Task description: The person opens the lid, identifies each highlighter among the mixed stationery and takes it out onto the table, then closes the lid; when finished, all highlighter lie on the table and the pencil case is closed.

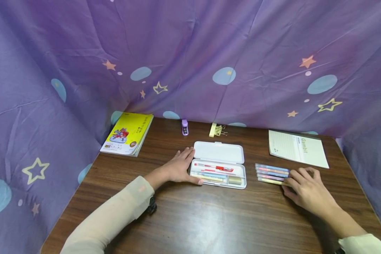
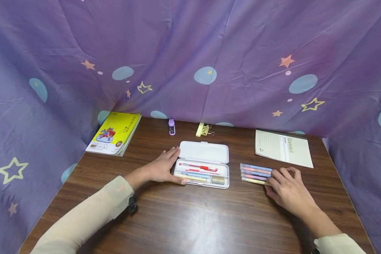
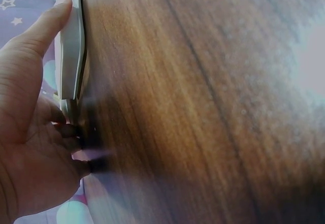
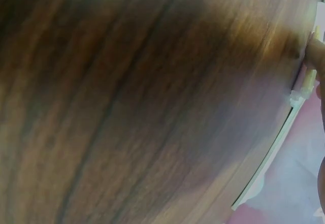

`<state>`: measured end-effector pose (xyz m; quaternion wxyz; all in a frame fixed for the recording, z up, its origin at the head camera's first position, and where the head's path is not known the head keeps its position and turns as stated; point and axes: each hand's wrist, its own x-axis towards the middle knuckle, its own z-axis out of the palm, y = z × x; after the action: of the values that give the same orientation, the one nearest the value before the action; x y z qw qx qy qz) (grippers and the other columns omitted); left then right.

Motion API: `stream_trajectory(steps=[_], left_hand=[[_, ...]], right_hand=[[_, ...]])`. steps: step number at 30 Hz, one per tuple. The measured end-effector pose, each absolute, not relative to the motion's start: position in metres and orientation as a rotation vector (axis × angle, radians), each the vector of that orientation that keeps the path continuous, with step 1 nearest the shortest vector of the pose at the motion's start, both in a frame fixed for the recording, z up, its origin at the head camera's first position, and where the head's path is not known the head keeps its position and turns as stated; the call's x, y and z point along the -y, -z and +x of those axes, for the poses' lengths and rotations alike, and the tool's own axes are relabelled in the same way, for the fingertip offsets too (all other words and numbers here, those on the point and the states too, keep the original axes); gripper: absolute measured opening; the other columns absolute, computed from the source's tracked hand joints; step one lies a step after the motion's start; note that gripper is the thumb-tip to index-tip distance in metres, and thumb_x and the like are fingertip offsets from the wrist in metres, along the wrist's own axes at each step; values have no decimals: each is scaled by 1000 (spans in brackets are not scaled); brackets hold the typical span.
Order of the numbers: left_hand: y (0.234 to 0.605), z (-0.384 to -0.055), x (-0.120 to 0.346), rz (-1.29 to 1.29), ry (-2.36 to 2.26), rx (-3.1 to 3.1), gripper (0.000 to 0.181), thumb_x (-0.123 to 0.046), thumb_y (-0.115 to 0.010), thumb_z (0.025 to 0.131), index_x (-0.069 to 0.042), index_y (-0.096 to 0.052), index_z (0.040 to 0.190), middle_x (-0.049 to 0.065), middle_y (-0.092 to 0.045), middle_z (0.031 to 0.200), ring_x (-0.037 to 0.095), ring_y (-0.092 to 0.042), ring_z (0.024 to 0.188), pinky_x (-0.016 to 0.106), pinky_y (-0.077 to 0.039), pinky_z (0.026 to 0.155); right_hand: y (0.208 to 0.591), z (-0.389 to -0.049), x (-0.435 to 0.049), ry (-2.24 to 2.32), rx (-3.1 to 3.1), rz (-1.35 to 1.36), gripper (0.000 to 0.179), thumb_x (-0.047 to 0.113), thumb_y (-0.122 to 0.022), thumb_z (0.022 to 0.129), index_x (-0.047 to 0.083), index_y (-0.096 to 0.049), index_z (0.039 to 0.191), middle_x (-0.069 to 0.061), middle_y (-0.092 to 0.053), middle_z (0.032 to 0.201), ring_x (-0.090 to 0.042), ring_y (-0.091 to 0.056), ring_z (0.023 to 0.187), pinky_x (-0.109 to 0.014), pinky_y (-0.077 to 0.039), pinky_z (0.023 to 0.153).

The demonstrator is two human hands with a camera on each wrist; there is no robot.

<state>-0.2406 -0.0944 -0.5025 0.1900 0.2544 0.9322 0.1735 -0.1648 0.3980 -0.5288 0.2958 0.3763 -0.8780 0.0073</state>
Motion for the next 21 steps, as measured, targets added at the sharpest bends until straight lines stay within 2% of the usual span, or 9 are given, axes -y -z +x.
stream_trajectory(steps=[9,16,21], left_hand=[[501,-241,95,731,-495,-2615,140,-78,-79,87,-2,-3,177,18,-3,188,32,-2,176,52,-4,143],[503,-241,95,725,-504,-2615,140,-78,-80,87,-2,-3,177,18,-3,188,32,-1,176,52,-3,143],[504,-241,96,718,-514,-2616,140,-77,-80,87,-2,-3,177,18,-3,188,32,-1,176,52,-3,143]], right_hand=[[529,-167,-394,-36,2299,993,53,41,-42,116,6,-72,89,-7,-62,89,-38,-58,85,-69,-44,83],[529,-167,-399,-4,2361,979,62,47,-35,118,6,-74,93,-9,-65,94,-39,-60,88,-70,-45,86],[529,-166,-398,-8,2351,981,62,47,-35,118,7,-74,92,-8,-64,93,-38,-58,87,-70,-45,84]])
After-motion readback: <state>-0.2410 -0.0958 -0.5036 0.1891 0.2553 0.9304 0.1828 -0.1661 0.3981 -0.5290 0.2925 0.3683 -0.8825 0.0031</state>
